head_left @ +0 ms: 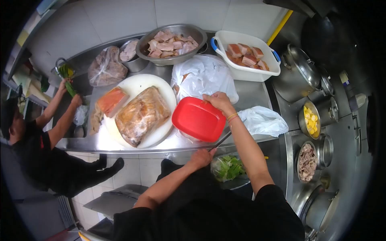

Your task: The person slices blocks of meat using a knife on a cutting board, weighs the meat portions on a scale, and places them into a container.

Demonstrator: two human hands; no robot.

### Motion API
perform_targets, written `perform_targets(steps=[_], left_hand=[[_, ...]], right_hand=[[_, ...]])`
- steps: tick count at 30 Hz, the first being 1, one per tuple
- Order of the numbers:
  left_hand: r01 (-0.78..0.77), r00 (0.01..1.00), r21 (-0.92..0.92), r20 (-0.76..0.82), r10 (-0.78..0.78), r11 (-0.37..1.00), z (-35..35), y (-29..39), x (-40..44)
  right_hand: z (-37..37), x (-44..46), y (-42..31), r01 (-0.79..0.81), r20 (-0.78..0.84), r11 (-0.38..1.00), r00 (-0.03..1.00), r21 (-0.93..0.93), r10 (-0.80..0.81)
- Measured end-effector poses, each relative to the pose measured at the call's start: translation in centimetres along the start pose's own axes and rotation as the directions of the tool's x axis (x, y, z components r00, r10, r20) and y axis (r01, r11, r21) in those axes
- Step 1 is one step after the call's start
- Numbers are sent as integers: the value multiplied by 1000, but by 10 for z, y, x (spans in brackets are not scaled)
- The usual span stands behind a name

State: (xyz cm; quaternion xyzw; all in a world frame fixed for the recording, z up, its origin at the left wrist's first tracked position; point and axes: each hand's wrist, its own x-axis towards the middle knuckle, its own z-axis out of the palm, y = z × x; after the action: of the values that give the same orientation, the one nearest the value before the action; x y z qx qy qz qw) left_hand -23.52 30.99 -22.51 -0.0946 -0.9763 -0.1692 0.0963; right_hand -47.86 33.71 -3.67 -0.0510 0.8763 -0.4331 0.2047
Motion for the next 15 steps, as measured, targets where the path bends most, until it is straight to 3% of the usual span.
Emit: perform_targets(steps=[4,9,10,12,14,15], left_hand=[[16,909,327,-397,122,945,-6,8,1],[-40,844,582,-415,339,812,-20,5,4],[24,916,370,-380,127,929,-22,9,2],[214,970,-17,-118,-214,977,-32,17,0],[471,872,-183,246,-423,863,-60,23,12],[590,767,-186,433,-474,786,-76,27,22]], right_hand=[[14,6,-2,40,-1,966,999,255,-41],[-10,-16,-17,103,63,786,982,609,-178],[-20,-27,-20,146,35,740,974,657,-224],[-48,-53,-22,207,-15,680,961,703,-278],[-78,-84,3,362,-138,609,913,706,-383],[-91,-100,19,438,-199,575,880,691,-431]])
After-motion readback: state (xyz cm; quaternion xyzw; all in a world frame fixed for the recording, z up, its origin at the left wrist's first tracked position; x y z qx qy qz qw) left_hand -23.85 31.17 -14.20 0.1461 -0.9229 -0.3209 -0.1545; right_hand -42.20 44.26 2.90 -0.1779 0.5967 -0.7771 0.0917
